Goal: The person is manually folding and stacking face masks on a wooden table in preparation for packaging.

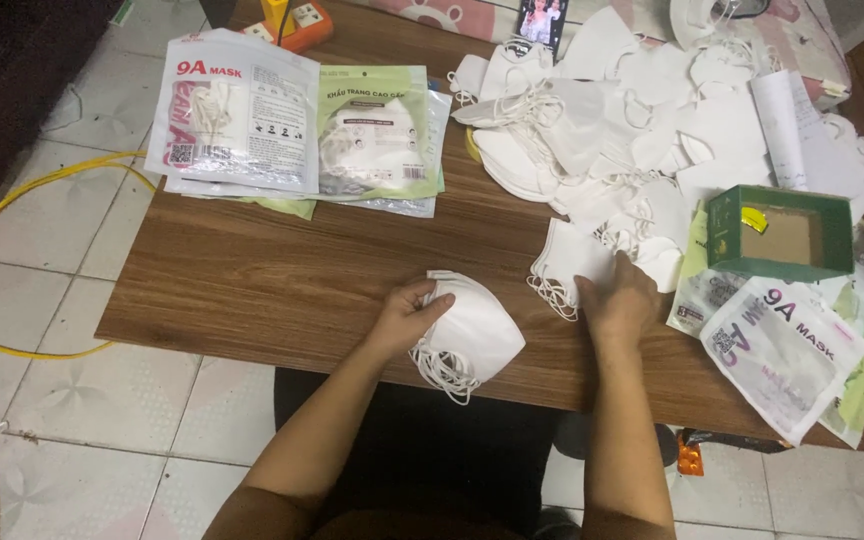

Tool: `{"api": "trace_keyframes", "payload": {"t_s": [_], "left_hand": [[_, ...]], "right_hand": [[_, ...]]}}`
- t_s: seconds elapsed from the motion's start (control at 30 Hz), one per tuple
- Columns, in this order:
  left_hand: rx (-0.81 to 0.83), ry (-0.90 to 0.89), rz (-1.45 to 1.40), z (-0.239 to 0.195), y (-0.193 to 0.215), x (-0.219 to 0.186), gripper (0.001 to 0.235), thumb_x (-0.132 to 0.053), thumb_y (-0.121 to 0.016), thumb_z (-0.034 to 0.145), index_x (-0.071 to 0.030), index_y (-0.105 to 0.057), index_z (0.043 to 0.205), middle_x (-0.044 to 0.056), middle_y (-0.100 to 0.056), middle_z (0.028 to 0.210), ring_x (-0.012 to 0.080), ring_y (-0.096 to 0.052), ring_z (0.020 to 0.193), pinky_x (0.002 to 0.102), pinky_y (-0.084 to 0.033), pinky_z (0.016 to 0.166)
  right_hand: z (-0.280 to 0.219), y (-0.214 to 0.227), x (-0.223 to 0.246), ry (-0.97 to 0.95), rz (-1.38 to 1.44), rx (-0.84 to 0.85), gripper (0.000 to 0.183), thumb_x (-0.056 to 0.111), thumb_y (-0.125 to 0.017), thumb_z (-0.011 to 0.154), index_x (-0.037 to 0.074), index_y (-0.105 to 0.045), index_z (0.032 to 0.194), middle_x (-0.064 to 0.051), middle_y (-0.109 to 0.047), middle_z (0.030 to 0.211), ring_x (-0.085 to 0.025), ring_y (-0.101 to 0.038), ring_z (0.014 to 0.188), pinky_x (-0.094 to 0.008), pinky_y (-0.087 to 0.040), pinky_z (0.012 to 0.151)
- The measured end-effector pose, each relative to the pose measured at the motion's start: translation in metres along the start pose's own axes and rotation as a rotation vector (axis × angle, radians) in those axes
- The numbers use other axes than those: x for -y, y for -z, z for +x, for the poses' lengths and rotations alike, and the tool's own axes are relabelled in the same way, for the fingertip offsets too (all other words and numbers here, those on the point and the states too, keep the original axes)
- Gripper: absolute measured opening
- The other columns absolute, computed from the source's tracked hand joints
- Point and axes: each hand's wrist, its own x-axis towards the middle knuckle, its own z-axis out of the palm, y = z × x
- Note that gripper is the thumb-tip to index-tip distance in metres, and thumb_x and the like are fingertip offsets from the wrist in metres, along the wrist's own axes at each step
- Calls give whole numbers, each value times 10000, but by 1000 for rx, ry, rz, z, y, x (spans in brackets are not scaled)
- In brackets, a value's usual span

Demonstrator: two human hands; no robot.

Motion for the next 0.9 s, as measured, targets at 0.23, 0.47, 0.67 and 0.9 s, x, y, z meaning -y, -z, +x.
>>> {"api": "trace_keyframes", "payload": {"t_s": [0.23, 0.47, 0.67, 0.9], "left_hand": [[-4, -123, 76, 1, -6, -11, 159, -188, -805, 911, -93, -809, 1038, 91, -753, 966, 171, -666, 977, 368, -557, 887], [-176, -94, 50, -26, -21, -56, 215, -151, -738, 936, -24, -762, 1108, 247, -592, 1293, 357, -530, 1184, 470, -443, 994], [-226, 103, -219, -33, -26, -55, 273, -149, -673, 984, 9, -711, 1203, 164, -775, 964, 207, -712, 831, 324, -610, 706], [-154, 110, -188, -45, -15, -48, 316, -215, -652, 1009, -6, -715, 1237, 175, -783, 985, 192, -721, 842, 345, -615, 739]], "right_hand": [[-12, -3, -12, 59, 250, -183, 127, 169, -752, 969, 82, -723, 1057, -123, -682, 930, -373, -688, 889, -428, -522, 786], [-37, 64, 18, -216, 1036, -194, 118, 52, -741, 1005, 23, -680, 1101, -128, -690, 917, -202, -650, 900, -350, -546, 840], [-70, 63, 64, -485, 1258, 128, 230, 154, -832, 862, 39, -720, 1027, -79, -661, 750, -147, -633, 687, -269, -563, 635], [-97, 46, 94, -484, 1289, 311, 232, 114, -839, 834, -14, -747, 1005, -101, -686, 704, -158, -623, 649, -302, -559, 573]]}}
